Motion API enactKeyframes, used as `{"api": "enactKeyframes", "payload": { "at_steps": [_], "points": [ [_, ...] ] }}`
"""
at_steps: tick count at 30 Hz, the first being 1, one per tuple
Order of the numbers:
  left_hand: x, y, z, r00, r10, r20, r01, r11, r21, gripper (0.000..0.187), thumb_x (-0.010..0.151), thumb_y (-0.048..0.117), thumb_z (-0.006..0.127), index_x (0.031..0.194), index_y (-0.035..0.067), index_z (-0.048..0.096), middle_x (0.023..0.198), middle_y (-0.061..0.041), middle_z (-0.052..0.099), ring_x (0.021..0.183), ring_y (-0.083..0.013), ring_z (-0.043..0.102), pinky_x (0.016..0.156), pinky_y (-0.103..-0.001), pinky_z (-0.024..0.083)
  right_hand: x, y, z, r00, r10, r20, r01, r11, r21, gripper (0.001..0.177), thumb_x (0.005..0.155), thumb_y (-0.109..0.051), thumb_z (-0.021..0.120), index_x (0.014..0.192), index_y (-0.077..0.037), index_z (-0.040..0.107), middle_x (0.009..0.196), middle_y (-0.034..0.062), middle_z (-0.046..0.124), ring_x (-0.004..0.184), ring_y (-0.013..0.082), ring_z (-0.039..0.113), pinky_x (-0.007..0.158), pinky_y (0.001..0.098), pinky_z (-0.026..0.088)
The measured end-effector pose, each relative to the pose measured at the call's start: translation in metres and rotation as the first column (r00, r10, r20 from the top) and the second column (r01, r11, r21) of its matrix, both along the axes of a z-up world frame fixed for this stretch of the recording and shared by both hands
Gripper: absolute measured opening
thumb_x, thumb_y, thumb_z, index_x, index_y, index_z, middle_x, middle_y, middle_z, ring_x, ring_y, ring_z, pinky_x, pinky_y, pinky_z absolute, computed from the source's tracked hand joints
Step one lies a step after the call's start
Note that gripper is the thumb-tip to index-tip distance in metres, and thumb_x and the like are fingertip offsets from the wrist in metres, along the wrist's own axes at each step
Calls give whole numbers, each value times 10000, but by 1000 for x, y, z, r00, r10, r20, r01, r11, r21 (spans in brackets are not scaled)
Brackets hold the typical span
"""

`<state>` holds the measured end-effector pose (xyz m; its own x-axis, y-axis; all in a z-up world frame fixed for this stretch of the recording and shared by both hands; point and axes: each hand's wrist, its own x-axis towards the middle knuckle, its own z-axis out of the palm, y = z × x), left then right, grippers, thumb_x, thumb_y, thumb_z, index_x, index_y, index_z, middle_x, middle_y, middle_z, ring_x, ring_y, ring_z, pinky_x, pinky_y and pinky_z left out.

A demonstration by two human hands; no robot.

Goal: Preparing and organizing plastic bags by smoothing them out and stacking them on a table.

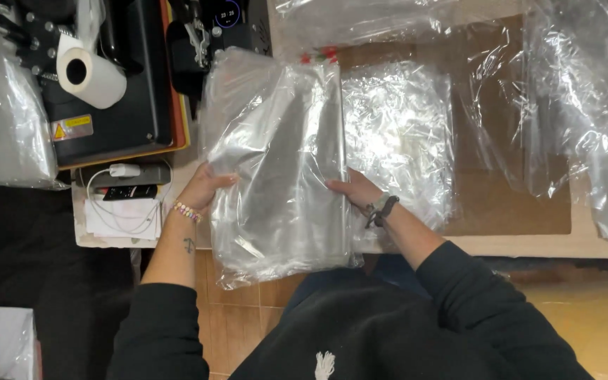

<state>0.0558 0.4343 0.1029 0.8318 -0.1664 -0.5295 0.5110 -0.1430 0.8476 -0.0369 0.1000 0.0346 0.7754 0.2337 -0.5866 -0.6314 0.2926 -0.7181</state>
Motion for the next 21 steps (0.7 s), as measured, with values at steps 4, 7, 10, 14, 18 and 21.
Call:
{"api": "enactKeyframes", "payload": {
  "at_steps": [4, 7, 10, 14, 18, 21],
  "points": [
    [-1, 4, -12, 1000, 7, -8, -7, 1000, -3, 575, 711, -123, 754, 1254, 54, 683, 1084, -119, 740, 953, -249, 721, 862, -432, 570, 10, 10, 8, 985, 161, -64, -173, 942, -287, 1110, 822, -554, 774, 1575, 46, 222, 1623, 281, 239, 1505, 403, 244, 1205, 529, 259],
    [0, 20, -40, 996, 53, -68, -51, 998, 23, 583, 751, -122, 733, 1298, 60, 652, 1130, -136, 724, 973, -283, 713, 854, -443, 572, 9, 10, -40, 997, 63, 54, -51, 980, -195, 696, 859, -340, 824, 1403, -5, 548, 1321, 235, 623, 1205, 339, 608, 981, 480, 514],
    [2, 33, -70, 994, 64, -90, -63, 998, 18, 618, 760, -89, 755, 1342, 67, 619, 1163, -115, 713, 997, -269, 706, 865, -445, 571, 11, 10, -16, 982, 178, -59, -187, 931, -314, 952, 892, -434, 729, 1559, 64, 268, 1592, 288, 320, 1479, 408, 302, 1198, 526, 292],
    [10, 71, -124, 995, 60, -74, -56, 996, 65, 627, 804, -85, 740, 1390, 58, 568, 1231, -149, 686, 1050, -284, 683, 903, -455, 561, 9, 10, -41, 984, 101, -147, -143, 939, -312, 901, 907, -416, 730, 1577, -8, 286, 1572, 227, 386, 1459, 349, 352, 1161, 527, 345],
    [0, 22, -59, 991, 103, -84, -101, 995, 27, 567, 810, -55, 746, 1345, 63, 601, 1190, -130, 701, 1031, -266, 690, 887, -415, 574, 8, 10, -63, 993, 85, -85, -107, 949, -295, 629, 904, -329, 730, 1435, -53, 538, 1356, 206, 621, 1300, 374, 551, 1039, 510, 478],
    [-1, 5, -42, 986, 111, -122, -107, 994, 37, 531, 797, 27, 832, 1293, 44, 645, 1121, -154, 730, 958, -280, 727, 827, -443, 596, 11, 14, -30, 989, 55, -140, -93, 955, -280, 758, 907, -347, 726, 1518, -24, 415, 1459, 225, 538, 1368, 388, 487, 1076, 521, 445]
  ]
}}
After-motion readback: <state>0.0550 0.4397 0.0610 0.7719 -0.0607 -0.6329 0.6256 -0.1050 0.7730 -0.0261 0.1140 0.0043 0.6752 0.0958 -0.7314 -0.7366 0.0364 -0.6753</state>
